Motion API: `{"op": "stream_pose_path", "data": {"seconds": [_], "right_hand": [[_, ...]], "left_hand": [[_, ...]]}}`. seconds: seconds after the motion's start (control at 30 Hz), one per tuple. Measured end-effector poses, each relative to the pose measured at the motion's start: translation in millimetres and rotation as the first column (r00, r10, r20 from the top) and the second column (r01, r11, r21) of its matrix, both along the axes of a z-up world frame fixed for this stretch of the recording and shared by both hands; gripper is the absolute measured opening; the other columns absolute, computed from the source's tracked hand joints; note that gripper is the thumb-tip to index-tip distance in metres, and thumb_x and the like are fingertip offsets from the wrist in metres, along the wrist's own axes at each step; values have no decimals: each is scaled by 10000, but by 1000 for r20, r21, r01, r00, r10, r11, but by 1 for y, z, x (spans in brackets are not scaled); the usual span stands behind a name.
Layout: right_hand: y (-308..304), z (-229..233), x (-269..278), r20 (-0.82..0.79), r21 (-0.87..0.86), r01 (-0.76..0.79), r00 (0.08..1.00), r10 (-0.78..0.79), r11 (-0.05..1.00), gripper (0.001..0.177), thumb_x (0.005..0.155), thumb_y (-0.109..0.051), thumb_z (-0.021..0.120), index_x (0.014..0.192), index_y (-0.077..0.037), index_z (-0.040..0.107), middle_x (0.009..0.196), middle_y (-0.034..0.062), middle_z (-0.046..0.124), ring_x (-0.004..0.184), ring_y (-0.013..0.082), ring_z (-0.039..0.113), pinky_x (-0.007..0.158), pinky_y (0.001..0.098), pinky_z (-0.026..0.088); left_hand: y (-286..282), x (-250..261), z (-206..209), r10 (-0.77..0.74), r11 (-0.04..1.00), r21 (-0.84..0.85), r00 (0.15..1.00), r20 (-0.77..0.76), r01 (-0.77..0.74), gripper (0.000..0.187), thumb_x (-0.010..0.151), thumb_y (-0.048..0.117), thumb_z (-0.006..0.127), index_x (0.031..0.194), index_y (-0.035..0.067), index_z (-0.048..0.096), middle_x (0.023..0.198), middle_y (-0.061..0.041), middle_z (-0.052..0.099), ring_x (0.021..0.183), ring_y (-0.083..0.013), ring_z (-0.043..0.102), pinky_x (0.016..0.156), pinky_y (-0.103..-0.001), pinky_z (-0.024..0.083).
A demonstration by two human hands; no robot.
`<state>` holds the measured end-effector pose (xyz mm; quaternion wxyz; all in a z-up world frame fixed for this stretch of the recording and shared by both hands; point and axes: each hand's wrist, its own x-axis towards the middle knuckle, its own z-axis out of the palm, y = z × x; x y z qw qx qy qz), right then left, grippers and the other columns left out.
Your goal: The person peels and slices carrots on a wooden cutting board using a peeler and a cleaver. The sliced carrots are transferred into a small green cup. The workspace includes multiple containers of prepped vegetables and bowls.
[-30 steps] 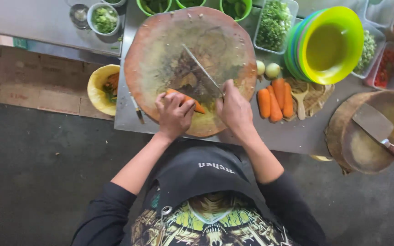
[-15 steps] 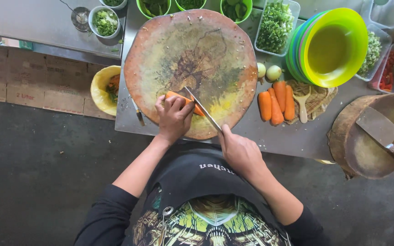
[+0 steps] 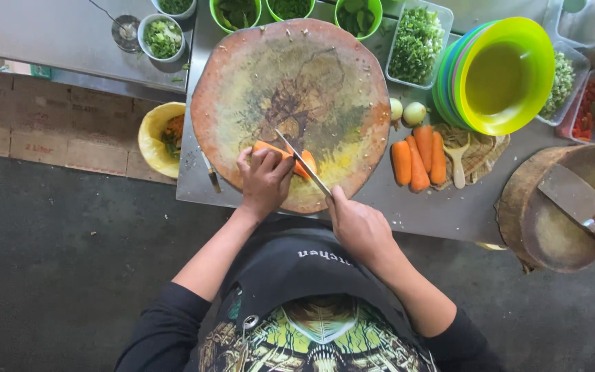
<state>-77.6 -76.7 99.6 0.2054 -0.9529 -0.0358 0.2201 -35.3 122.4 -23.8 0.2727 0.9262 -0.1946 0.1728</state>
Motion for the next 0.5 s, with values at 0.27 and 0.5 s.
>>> {"op": "stream_pose_path", "data": {"seconds": [0.27,0.5], "right_hand": [[3,-13,5,139,108,-5,990,-10,994,205,1017,-262,499,1096,-73,507,749,248,674,712,482,658,630,593,500],[6,-26,-3,8,58,28,1000,-28,998,199,1051,-263,484,1042,-64,479,735,242,674,736,477,661,660,595,497]], "left_hand": [[0,2,2,4,1000,-20,1000,14,-4,163,912,203,727,1071,180,702,1047,6,584,1148,-209,533,1094,-549,317],[-1,-3,1,-3,999,-32,1000,-12,3,137,920,177,706,1054,166,682,1040,-3,593,1157,-215,542,1098,-547,316]]}}
